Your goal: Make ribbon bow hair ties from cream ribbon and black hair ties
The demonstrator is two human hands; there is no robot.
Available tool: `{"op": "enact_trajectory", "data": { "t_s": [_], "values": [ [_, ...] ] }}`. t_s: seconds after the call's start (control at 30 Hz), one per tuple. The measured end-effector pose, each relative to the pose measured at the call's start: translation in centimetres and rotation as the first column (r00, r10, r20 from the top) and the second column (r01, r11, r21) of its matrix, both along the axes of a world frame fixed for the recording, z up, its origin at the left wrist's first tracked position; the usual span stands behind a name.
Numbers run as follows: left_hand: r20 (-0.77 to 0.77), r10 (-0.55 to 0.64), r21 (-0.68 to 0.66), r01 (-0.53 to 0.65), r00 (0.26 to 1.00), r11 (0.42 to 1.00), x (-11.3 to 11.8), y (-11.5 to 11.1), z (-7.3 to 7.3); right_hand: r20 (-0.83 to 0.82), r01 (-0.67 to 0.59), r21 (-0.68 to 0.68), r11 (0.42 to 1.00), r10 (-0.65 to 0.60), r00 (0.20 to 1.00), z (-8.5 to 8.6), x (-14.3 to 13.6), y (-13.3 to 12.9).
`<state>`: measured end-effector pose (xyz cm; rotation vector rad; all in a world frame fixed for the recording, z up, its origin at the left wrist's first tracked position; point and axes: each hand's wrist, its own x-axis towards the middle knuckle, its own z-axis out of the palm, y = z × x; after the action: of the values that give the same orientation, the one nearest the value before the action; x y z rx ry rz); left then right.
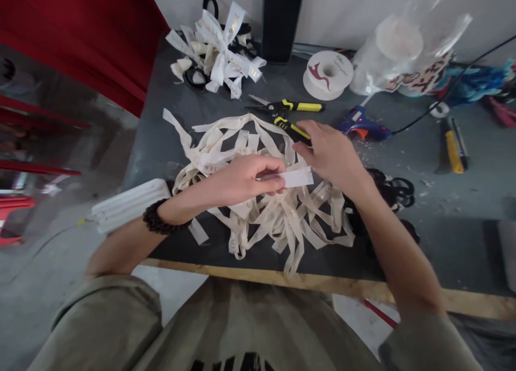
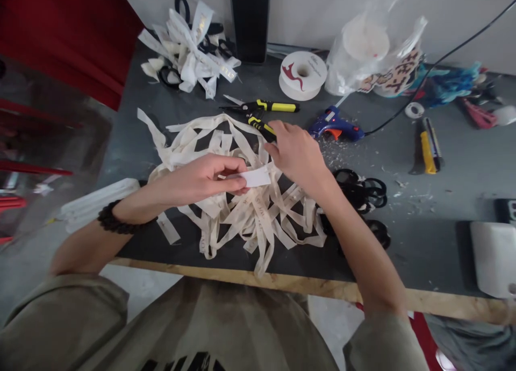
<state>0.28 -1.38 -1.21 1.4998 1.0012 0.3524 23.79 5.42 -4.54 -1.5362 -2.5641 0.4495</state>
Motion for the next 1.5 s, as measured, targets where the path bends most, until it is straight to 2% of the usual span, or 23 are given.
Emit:
{"op": "enact_trajectory", "data": {
  "t_s": [0.13, 0.37, 0.57, 0.67, 0.73, 0.83, 0.93, 1.0, 1.17, 1.27, 1.37, 1.43, 1.5],
  "values": [
    [0.080, -0.026, -0.048, 0.030, 0.996, 0.998, -0.2, 0.0, -0.2, 0.138, 0.010, 0.037, 0.999, -0.015, 0.990, -0.3, -1.3, -1.0],
    [-0.082, 0.011, -0.033, -0.013, 0.997, 0.999, 0.2, -0.3, 0.3, 0.145, 0.050, 0.062, 0.997, -0.058, 0.988, -1.5, -3.0, -1.1],
    [-0.060, 0.035, -0.074, -0.039, 0.998, 0.996, 0.5, -0.5, 0.8, 0.014, 0.117, 0.037, 0.992, -0.118, 0.993, -0.8, -2.6, -0.4],
    [-0.059, 0.036, -0.101, -0.042, 0.998, 0.994, 0.4, -0.4, 1.1, -0.163, 0.168, 0.058, 0.984, -0.157, 0.974, -0.4, -1.9, 0.1],
    [-0.047, 0.021, -0.138, -0.027, 0.999, 0.990, 0.2, -0.3, 1.2, -0.365, 0.209, 0.022, 0.978, -0.187, 0.912, -0.3, -1.3, 0.5],
    [-0.014, 0.004, -0.187, -0.007, 1.000, 0.982, -0.2, -0.1, 1.0, -0.635, 0.237, -0.173, 0.956, -0.292, 0.715, 0.1, -0.2, 1.0],
    [0.035, 0.024, -0.194, -0.017, 0.999, 0.981, -0.6, 0.1, 0.3, -0.741, 0.187, -0.337, 0.923, -0.383, 0.552, 1.0, 0.6, 0.9],
    [0.063, 0.031, -0.167, -0.020, 0.998, 0.986, -0.7, 0.3, -0.2, -0.770, 0.176, -0.341, 0.924, -0.381, 0.512, 1.8, 0.8, 0.3],
    [-0.016, 0.084, 0.017, -0.083, 0.996, 0.996, -0.7, 0.0, -0.4, -0.805, 0.199, -0.192, 0.961, -0.270, 0.529, 3.7, 0.5, -1.8],
    [0.082, 0.150, 0.085, -0.156, 0.985, 0.984, -0.1, -0.3, -0.5, -0.821, 0.195, -0.220, 0.956, -0.289, 0.492, 4.8, 0.3, -3.1],
    [0.315, 0.289, 0.109, -0.336, 0.904, 0.935, 0.7, -0.6, -1.5, -0.813, 0.113, -0.358, 0.927, -0.369, 0.450, 5.8, 0.1, -4.3],
    [0.441, 0.388, 0.082, -0.466, 0.810, 0.881, 1.2, -0.7, -2.4, -0.807, 0.087, -0.404, 0.911, -0.399, 0.436, 6.3, -0.1, -5.1],
    [0.563, 0.439, 0.009, -0.536, 0.700, 0.844, 1.4, -0.8, -3.1, -0.803, 0.074, -0.416, 0.906, -0.404, 0.439, 6.7, -0.3, -5.7]
  ]
}}
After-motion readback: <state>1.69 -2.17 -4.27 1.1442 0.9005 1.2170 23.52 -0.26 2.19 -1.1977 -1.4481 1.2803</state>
